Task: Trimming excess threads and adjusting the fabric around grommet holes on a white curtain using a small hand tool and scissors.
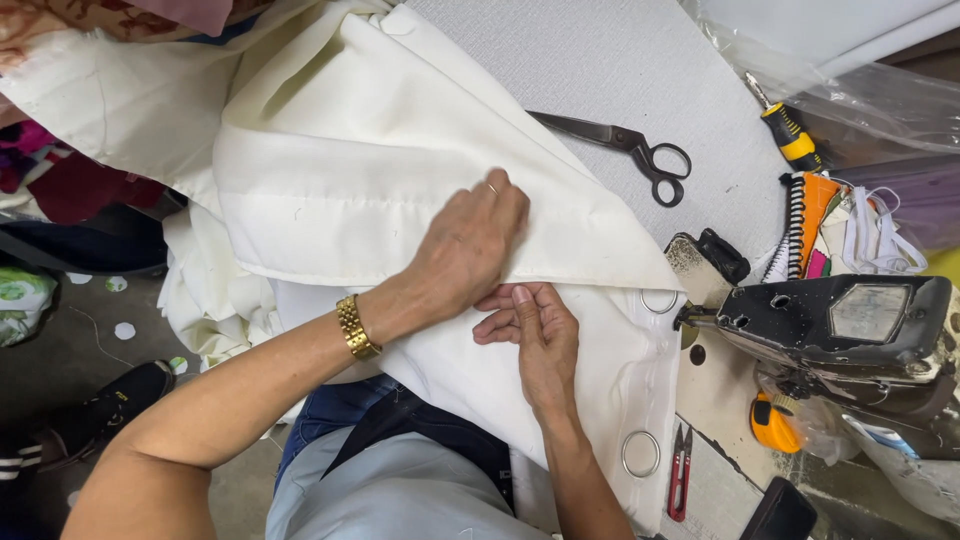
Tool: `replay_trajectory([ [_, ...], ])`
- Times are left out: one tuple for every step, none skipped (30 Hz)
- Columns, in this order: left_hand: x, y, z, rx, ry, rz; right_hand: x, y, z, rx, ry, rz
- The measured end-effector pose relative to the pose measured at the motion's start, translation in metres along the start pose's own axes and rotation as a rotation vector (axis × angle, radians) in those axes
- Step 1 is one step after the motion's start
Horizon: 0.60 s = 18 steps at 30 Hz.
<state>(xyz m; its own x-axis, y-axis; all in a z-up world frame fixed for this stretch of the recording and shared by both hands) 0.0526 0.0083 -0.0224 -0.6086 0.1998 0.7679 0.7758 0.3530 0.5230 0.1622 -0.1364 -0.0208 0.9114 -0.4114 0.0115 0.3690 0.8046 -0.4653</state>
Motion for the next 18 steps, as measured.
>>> replay_trajectory([
  [0.015,0.001,-0.001,0.046,-0.059,-0.043,-0.003,-0.002,0.006,-0.006,0.033,-0.013],
  [0.029,0.002,-0.002,0.092,-0.117,-0.086,-0.005,-0.005,0.012,-0.012,0.065,-0.025],
  [0.034,0.000,-0.007,0.092,-0.114,-0.086,-0.004,-0.005,0.016,-0.011,0.067,-0.022],
  [0.038,-0.002,-0.012,0.119,-0.182,-0.061,-0.003,-0.006,0.019,-0.034,0.113,-0.010],
  [0.043,-0.004,-0.017,0.146,-0.249,-0.036,-0.002,-0.007,0.023,-0.057,0.159,0.003],
  [0.041,-0.005,-0.014,0.144,-0.249,-0.035,0.001,-0.004,0.019,-0.056,0.161,0.002],
  [0.039,-0.007,-0.010,0.150,-0.256,-0.069,0.005,-0.001,0.016,-0.063,0.135,-0.014],
  [0.037,-0.007,-0.008,0.156,-0.266,-0.105,0.009,0.002,0.012,-0.070,0.107,-0.033],
  [0.037,-0.006,-0.010,0.154,-0.270,-0.106,0.009,0.001,0.012,-0.070,0.106,-0.037],
  [0.038,-0.005,-0.012,0.108,-0.302,-0.087,0.008,0.001,0.013,-0.064,0.109,-0.040],
  [0.039,-0.003,-0.014,0.062,-0.333,-0.069,0.007,0.000,0.013,-0.059,0.112,-0.043],
  [0.038,-0.004,-0.016,0.063,-0.333,-0.071,0.007,0.000,0.014,-0.058,0.110,-0.043],
  [0.036,-0.005,-0.018,0.048,-0.319,-0.026,0.007,0.000,0.014,-0.048,0.116,-0.037],
  [0.034,-0.006,-0.020,0.031,-0.306,0.020,0.006,0.000,0.015,-0.038,0.123,-0.034],
  [0.029,-0.006,-0.020,0.030,-0.307,0.020,0.007,0.001,0.013,-0.038,0.123,-0.034],
  [0.023,-0.006,-0.021,0.039,-0.287,0.044,0.009,0.002,0.012,-0.039,0.115,-0.031],
  [0.017,-0.005,-0.021,0.048,-0.267,0.068,0.010,0.003,0.010,-0.040,0.108,-0.027],
  [0.014,-0.005,-0.022,0.043,-0.272,0.066,0.010,0.002,0.009,-0.038,0.106,-0.034],
])
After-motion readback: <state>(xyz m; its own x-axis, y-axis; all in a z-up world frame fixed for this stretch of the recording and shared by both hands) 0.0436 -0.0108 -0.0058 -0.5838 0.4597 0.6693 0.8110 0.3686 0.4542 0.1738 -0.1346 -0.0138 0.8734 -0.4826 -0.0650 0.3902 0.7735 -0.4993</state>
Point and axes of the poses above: each hand's wrist, its own y-axis towards the middle knuckle, its own x-axis out of the back of the hand, z = x × y, the point moved 1 cm from there along y, towards the middle knuckle, and after that the axes turned 12 degrees about -x, right-handed, at the moved point
